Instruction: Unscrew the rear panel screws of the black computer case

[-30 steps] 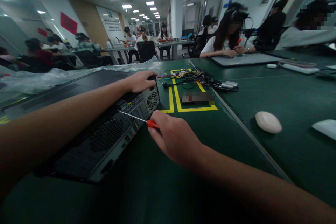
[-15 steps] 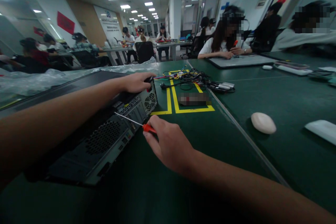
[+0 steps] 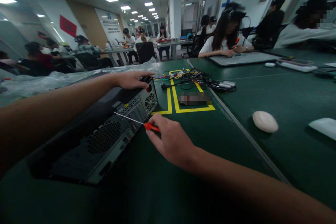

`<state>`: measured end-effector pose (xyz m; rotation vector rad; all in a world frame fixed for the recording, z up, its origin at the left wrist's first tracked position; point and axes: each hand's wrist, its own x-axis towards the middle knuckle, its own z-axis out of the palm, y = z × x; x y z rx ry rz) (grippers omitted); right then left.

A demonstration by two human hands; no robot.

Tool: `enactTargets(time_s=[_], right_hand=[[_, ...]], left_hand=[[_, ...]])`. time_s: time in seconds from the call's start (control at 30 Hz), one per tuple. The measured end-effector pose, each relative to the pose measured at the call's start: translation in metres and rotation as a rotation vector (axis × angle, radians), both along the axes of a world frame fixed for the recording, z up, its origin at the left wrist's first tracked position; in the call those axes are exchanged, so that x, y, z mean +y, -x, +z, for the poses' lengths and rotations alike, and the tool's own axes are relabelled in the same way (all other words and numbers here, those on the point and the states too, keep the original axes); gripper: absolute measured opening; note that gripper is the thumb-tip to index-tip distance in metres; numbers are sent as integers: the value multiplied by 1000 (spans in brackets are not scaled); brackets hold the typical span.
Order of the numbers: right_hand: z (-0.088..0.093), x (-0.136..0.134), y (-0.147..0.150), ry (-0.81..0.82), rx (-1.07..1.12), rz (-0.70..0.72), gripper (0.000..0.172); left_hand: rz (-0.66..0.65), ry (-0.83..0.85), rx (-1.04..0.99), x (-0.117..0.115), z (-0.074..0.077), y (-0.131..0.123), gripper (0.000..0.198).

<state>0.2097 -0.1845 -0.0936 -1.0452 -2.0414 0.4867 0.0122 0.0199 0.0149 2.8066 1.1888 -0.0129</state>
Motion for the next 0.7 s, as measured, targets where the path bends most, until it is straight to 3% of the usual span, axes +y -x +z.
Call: enactTargets(time_s=[0.27,0.4,0.7], right_hand=[[-8,0,5,-2,85,-24,8],[-18,0,7,-30,104,-51,8],[-33,0,13,-35,147,-52,16]], left_hand=[[71,-147,-1,-4,-7,-6,79],[68,-136,29,2,-9,-14,73],[122,-67,-159,8,-22,-13,58]])
